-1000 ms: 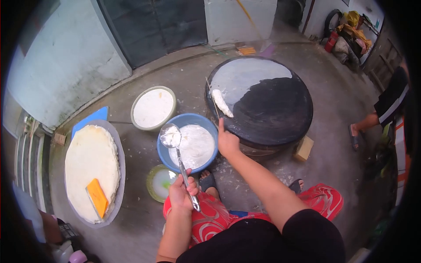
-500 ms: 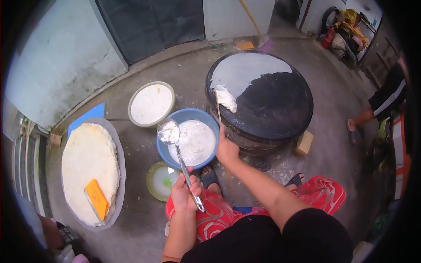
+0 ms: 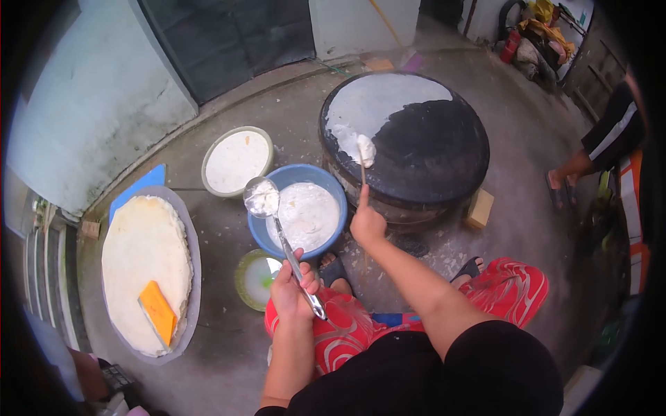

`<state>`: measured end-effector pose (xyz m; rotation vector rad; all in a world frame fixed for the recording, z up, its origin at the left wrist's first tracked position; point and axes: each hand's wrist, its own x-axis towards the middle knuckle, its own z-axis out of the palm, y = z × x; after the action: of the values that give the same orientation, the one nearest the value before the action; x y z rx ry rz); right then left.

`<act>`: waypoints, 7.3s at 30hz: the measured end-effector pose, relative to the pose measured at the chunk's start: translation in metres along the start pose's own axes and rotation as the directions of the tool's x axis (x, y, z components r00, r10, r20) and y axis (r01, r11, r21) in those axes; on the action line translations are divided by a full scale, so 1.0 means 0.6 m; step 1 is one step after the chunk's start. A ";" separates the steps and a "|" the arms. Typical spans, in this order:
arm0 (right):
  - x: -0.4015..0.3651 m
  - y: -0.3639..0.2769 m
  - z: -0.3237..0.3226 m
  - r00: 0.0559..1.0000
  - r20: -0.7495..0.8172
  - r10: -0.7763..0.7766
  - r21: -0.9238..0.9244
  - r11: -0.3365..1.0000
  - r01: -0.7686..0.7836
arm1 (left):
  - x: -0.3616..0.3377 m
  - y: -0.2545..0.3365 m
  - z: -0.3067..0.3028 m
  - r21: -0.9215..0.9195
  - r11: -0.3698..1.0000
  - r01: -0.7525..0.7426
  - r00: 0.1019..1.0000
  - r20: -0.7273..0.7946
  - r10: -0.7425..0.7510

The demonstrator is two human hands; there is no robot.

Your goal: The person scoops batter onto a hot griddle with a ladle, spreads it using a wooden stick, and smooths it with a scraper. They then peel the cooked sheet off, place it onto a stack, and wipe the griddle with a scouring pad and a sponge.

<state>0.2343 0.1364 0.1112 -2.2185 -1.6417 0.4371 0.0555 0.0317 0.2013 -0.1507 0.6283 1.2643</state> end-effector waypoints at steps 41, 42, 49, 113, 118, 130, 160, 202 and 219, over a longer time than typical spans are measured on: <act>-0.124 0.183 -0.087 0.978 0.112 -0.175 -0.301 0.932 0.202 | 0.017 -0.041 0.037 0.190 0.980 -0.059 0.995 -0.067 0.073; -0.120 0.196 -0.093 0.978 0.111 -0.174 -0.293 0.935 0.199 | 0.018 -0.041 0.037 0.185 0.982 -0.035 0.996 -0.071 0.048; -0.117 0.258 -0.133 0.995 0.024 -0.092 -0.343 0.935 0.095 | 0.027 -0.051 0.041 0.205 0.976 -0.072 0.992 -0.085 0.091; 0.208 0.709 -0.378 0.877 -0.272 -0.396 -0.012 0.913 0.409 | 0.152 -0.122 0.109 0.187 0.980 -0.072 0.933 -0.334 0.132; 0.323 0.721 -0.386 0.838 -0.347 -0.421 -0.300 0.897 0.326 | 0.159 -0.138 0.127 0.141 0.988 -0.069 0.912 -0.393 0.120; 0.423 0.706 -0.371 0.854 -0.354 -0.382 -0.325 0.906 0.271 | 0.174 -0.139 0.120 0.186 0.979 -0.087 0.916 -0.370 0.152; 0.380 0.564 -0.332 0.943 0.062 0.328 0.621 0.727 -0.294 | 0.154 -0.135 0.115 0.049 0.999 0.001 0.970 -0.242 0.010; 0.267 0.374 -0.273 1.000 0.023 0.020 0.335 0.942 -0.027 | 0.090 -0.112 0.081 0.111 0.992 0.052 0.985 -0.172 -0.033; 0.263 0.423 -0.233 0.998 -0.039 0.058 0.337 0.941 -0.042 | 0.091 -0.106 0.070 0.123 0.992 0.006 0.989 -0.149 0.012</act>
<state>0.5570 0.2063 0.1155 -2.0012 -1.3701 0.6221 0.1379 0.0757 0.1930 -0.1430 0.8341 1.2205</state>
